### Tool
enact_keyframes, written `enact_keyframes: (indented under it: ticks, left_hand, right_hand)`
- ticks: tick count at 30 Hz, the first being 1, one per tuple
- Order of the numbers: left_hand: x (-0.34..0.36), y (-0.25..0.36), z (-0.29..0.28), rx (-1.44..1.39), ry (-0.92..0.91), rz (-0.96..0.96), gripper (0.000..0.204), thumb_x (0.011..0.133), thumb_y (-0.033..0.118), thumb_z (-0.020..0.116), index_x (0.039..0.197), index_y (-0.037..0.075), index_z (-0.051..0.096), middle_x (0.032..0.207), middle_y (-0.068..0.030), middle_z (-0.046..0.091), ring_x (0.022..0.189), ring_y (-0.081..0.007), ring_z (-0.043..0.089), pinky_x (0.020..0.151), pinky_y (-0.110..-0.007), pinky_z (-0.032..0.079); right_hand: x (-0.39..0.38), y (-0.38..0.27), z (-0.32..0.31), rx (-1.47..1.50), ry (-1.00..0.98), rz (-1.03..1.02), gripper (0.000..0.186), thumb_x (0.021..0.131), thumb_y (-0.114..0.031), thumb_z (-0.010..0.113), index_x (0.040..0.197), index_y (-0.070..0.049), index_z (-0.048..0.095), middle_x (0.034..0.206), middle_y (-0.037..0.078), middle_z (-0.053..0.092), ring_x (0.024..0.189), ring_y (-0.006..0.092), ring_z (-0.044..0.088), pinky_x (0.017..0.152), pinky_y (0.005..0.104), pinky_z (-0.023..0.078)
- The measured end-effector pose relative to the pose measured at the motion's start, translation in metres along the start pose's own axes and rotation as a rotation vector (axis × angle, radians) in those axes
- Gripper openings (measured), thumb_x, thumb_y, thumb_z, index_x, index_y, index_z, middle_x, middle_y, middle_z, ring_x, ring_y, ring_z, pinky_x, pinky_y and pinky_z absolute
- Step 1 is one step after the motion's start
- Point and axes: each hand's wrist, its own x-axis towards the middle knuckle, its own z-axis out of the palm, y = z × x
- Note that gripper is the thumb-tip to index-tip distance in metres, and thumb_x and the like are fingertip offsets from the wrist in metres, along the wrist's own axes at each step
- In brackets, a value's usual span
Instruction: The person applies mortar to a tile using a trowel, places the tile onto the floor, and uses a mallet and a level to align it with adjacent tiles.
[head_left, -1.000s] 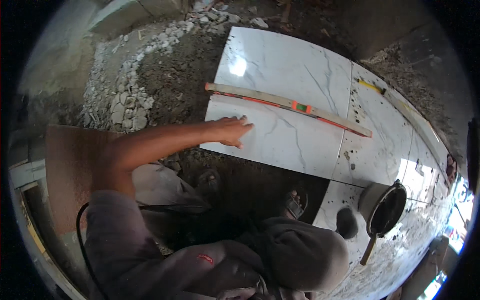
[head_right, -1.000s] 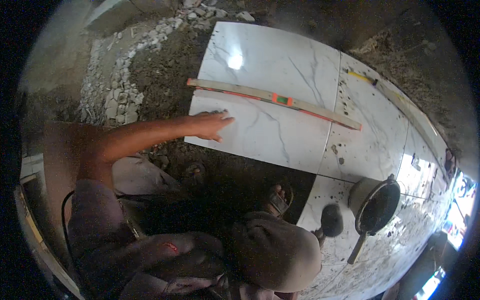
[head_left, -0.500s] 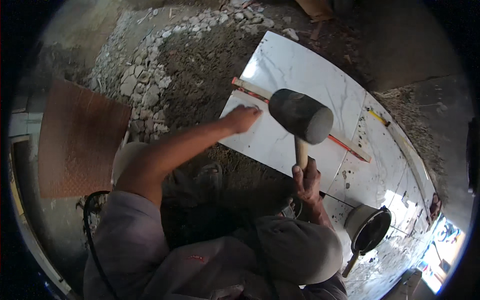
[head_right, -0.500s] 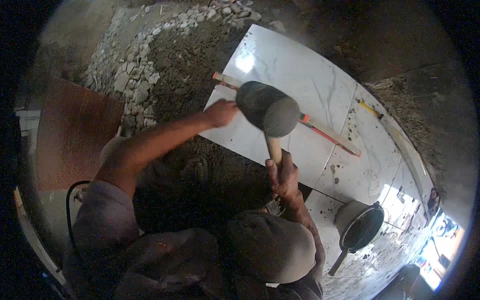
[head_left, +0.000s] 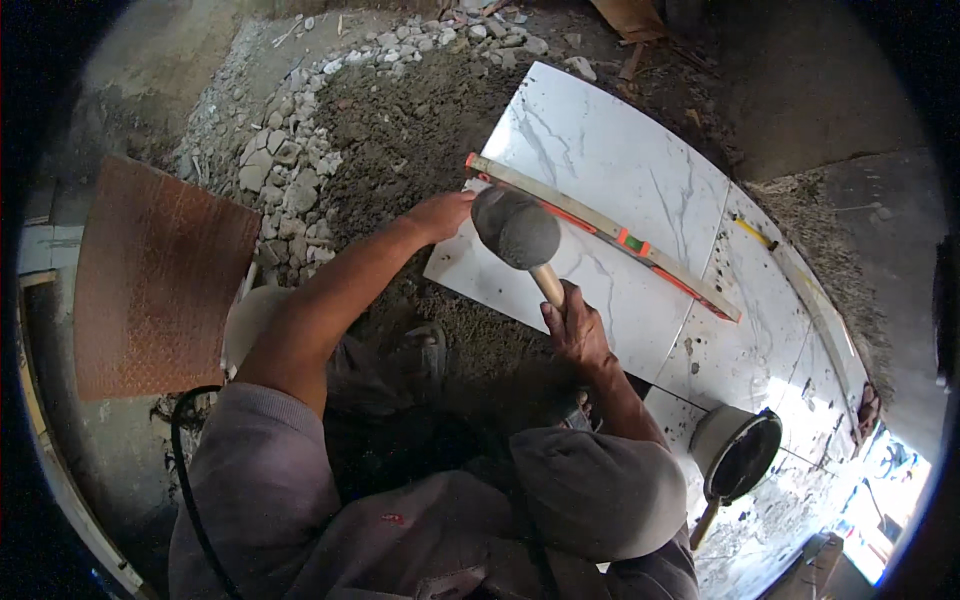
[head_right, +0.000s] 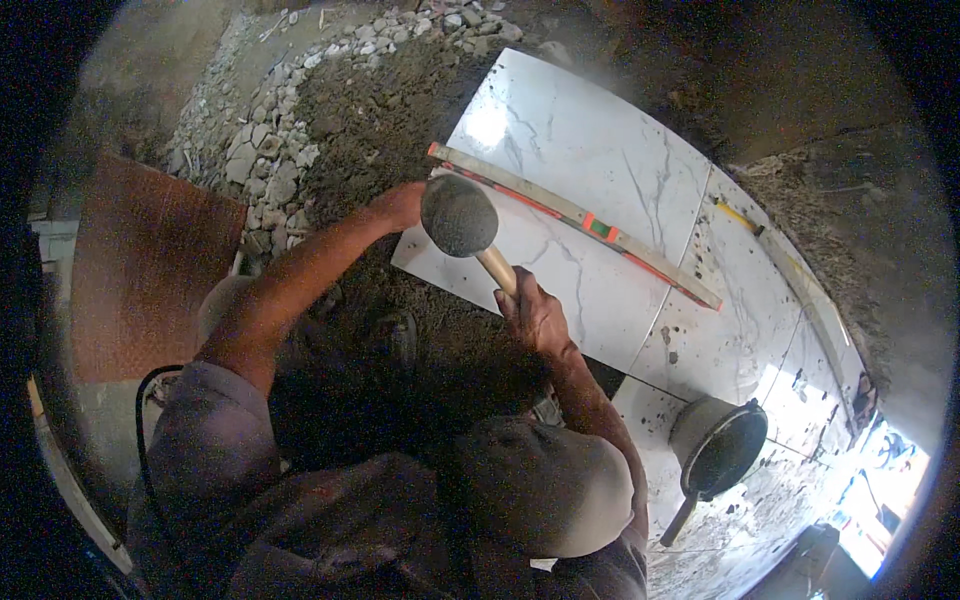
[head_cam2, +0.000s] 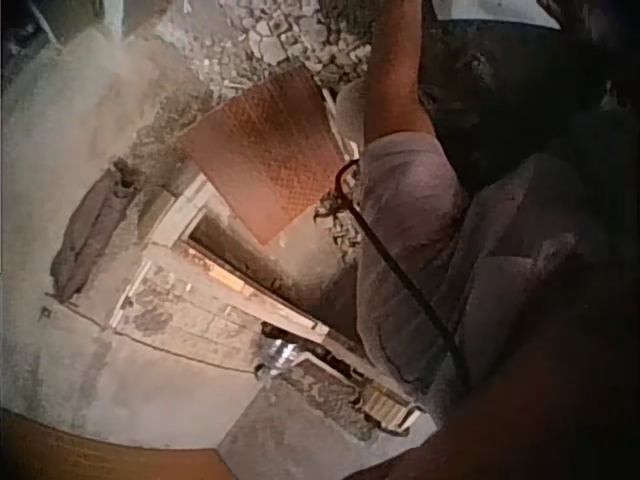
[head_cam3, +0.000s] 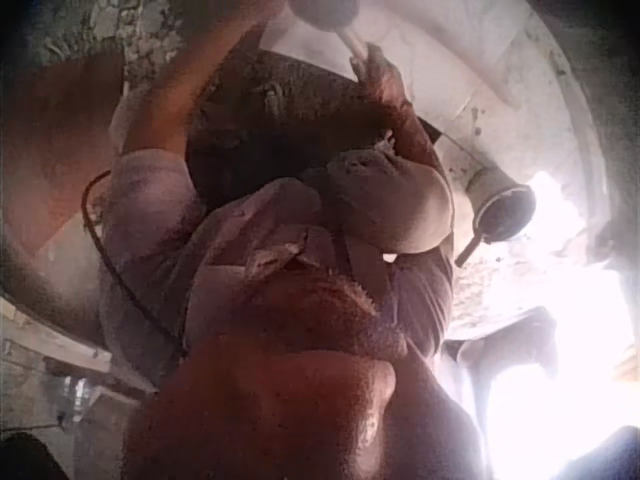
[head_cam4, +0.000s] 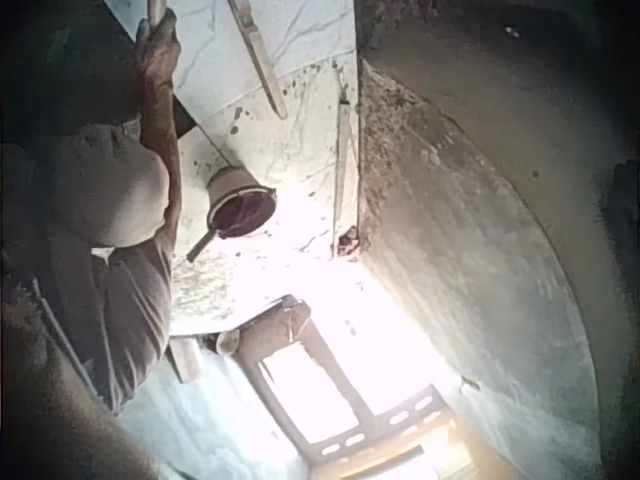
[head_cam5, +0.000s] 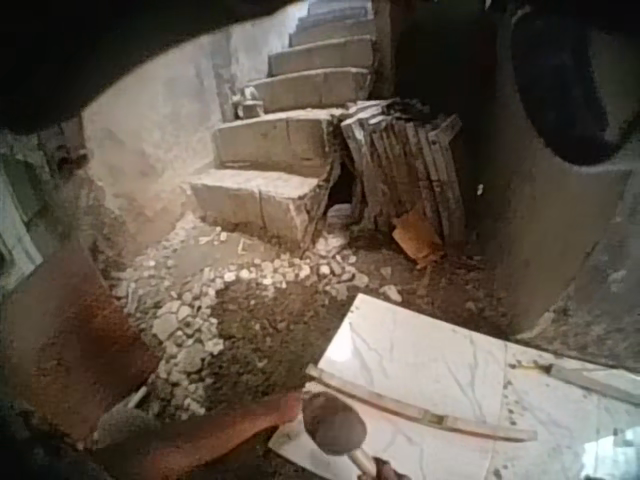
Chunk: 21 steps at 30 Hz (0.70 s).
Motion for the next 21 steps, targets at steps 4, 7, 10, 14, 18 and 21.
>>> enact_keyframes:
  ticks: [4,7,10,14,18,21]
  left_hand:
    - [0.006,-0.050,0.034,0.121,0.082,0.123,0.048,0.076,-0.010,0.045,0.121,0.002,0.048,0.126,-0.0117,0.049,0.119,-0.0304,0.048,0.099,-0.039,0.043]
    - [0.009,-0.045,0.040,0.153,0.035,0.098,0.048,0.077,-0.008,0.045,0.125,0.000,0.047,0.128,-0.0148,0.049,0.119,-0.0315,0.049,0.099,-0.039,0.043]
    - [0.016,-0.044,0.036,0.146,0.054,0.075,0.048,0.079,-0.007,0.044,0.127,0.000,0.047,0.130,-0.0161,0.049,0.119,-0.0322,0.049,0.099,-0.039,0.042]
    - [0.015,-0.055,0.038,0.151,0.016,-0.033,0.055,0.073,-0.011,0.046,0.127,-0.001,0.047,0.135,-0.0135,0.045,0.123,-0.0311,0.045,0.104,-0.037,0.038]
    - [0.012,-0.041,0.024,0.101,-0.029,-0.005,0.049,0.078,-0.004,0.046,0.127,0.000,0.048,0.134,-0.0156,0.047,0.125,-0.0298,0.044,0.106,-0.037,0.035]
    - [0.011,-0.039,0.026,0.053,-0.008,-0.053,0.046,0.080,0.001,0.048,0.126,0.000,0.049,0.129,-0.0166,0.051,0.123,-0.0297,0.046,0.105,-0.037,0.036]
  right_hand:
    - [0.006,0.014,0.004,-0.084,-0.100,-0.061,0.033,0.091,-0.026,0.056,0.113,-0.005,0.042,0.082,0.027,0.061,0.077,0.0452,0.062,0.062,0.0529,0.048]
    - [0.002,0.022,0.007,-0.085,-0.096,-0.036,0.032,0.092,-0.027,0.054,0.111,-0.006,0.041,0.079,0.027,0.061,0.076,0.0475,0.061,0.063,0.0542,0.047]
    - [0.004,0.045,0.010,-0.120,-0.128,0.098,0.032,0.093,-0.030,0.052,0.109,-0.006,0.040,0.077,0.027,0.061,0.075,0.0488,0.060,0.063,0.0550,0.047]
    - [0.010,0.021,0.004,-0.071,-0.093,0.042,0.032,0.093,-0.032,0.050,0.108,-0.005,0.040,0.076,0.029,0.060,0.075,0.0488,0.060,0.063,0.0560,0.045]
    - [0.007,0.045,0.007,-0.180,-0.126,0.080,0.033,0.093,-0.031,0.052,0.105,-0.001,0.043,0.076,0.027,0.061,0.072,0.0451,0.061,0.056,0.0537,0.047]
    - [0.002,0.042,0.009,-0.130,-0.066,-0.041,0.036,0.092,-0.032,0.054,0.102,0.000,0.042,0.071,0.026,0.061,0.065,0.0427,0.062,0.051,0.0510,0.047]
